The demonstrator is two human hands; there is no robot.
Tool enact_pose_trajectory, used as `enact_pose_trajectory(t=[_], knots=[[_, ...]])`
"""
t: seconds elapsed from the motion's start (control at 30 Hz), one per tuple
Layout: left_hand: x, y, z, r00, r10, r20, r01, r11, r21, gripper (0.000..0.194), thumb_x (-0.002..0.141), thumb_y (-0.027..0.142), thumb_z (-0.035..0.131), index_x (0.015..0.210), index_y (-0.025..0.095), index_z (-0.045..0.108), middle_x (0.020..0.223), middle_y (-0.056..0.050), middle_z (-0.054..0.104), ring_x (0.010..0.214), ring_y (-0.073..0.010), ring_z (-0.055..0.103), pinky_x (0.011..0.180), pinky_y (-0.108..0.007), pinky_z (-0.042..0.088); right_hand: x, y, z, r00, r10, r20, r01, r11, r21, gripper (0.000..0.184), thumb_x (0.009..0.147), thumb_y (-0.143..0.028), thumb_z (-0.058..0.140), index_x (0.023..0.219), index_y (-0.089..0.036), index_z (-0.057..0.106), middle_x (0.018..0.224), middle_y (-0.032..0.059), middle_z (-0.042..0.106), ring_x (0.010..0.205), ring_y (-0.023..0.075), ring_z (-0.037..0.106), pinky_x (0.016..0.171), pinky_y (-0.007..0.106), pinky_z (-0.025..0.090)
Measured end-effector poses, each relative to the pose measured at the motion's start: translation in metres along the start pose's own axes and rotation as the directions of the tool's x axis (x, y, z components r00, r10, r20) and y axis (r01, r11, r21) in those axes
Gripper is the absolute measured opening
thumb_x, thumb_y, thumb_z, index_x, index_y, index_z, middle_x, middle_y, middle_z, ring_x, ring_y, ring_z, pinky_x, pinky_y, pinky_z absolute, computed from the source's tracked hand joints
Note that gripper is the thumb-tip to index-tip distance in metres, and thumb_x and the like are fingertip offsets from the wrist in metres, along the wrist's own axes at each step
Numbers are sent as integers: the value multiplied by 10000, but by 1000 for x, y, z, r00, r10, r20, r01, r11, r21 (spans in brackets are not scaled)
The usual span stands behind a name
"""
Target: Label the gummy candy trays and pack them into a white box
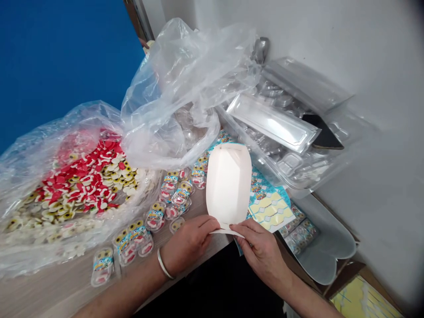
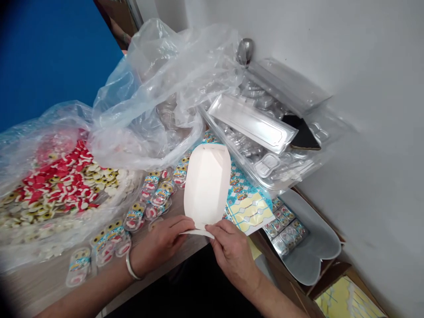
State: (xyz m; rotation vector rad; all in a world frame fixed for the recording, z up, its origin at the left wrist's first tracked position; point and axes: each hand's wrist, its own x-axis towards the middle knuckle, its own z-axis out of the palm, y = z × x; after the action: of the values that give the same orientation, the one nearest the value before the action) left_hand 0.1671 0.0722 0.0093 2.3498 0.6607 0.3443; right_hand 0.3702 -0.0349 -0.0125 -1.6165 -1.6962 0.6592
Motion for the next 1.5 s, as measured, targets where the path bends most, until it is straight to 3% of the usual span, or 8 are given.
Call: enact_pose_trajectory(t=[0.17,0.53,0.77,0.97,1.07,1.3,1.4,1.5], knots=[[2,-5,10,993,7,-115,13,984,178,248,887,110,541,1097,209,627,830,-43,705,774,-200,635,693,-322,484,4,-1,-5,996,78,37,-78,997,0,277,948,-167,496,1181,-211,639,987,68,697,911,186,657,804,310,539],[22,-2,10,924,-383,-25,377,918,-120,430,903,168,547,1320,188,444,718,33,671,645,-153,644,636,-267,478,7,-4,7,967,242,-83,-250,963,-103,529,966,-236,446,1473,-138,332,1067,118,697,943,222,672,822,349,555],[-8,-2,33,996,-34,-84,47,987,155,342,902,119,530,1225,230,510,1023,-60,629,925,-190,627,796,-314,530,16,-11,5,991,129,25,-116,949,-292,240,958,-152,463,1120,-182,638,953,89,709,859,230,656,790,380,526],[-10,1,39,994,-43,-101,76,933,351,151,902,94,511,980,197,590,1154,-100,591,959,-220,595,805,-367,537,25,-32,-6,990,36,138,56,793,-607,133,877,-289,647,933,-178,692,1390,168,534,1297,450,411,1026,676,284],[-6,0,41,997,-36,-65,56,938,343,106,902,104,510,901,184,579,910,-59,620,844,-222,588,760,-381,539,32,-37,7,949,10,315,196,763,-616,122,873,-134,602,954,-170,685,1115,153,684,1162,343,554,1105,592,235],[-23,9,64,866,-283,-412,264,959,-102,503,917,137,503,1394,203,362,1381,-160,480,1225,-246,539,1016,-452,483,60,-28,21,850,225,476,147,767,-625,165,896,-132,511,916,-151,673,923,118,694,911,247,630,848,402,351],[-31,22,81,714,-602,-358,358,752,-553,654,894,163,516,1473,231,220,1484,-190,373,1130,-226,620,938,-435,544,69,-27,17,806,292,515,129,763,-633,159,880,-185,532,887,-153,687,972,117,699,971,258,618,845,397,316],[-30,28,94,677,-712,-186,319,512,-798,592,875,172,502,1430,192,297,1378,-187,511,1057,-210,665,928,-429,548,75,-28,18,777,319,542,144,749,-647,184,872,-242,545,879,-152,705,977,128,705,984,278,617,830,397,312]])
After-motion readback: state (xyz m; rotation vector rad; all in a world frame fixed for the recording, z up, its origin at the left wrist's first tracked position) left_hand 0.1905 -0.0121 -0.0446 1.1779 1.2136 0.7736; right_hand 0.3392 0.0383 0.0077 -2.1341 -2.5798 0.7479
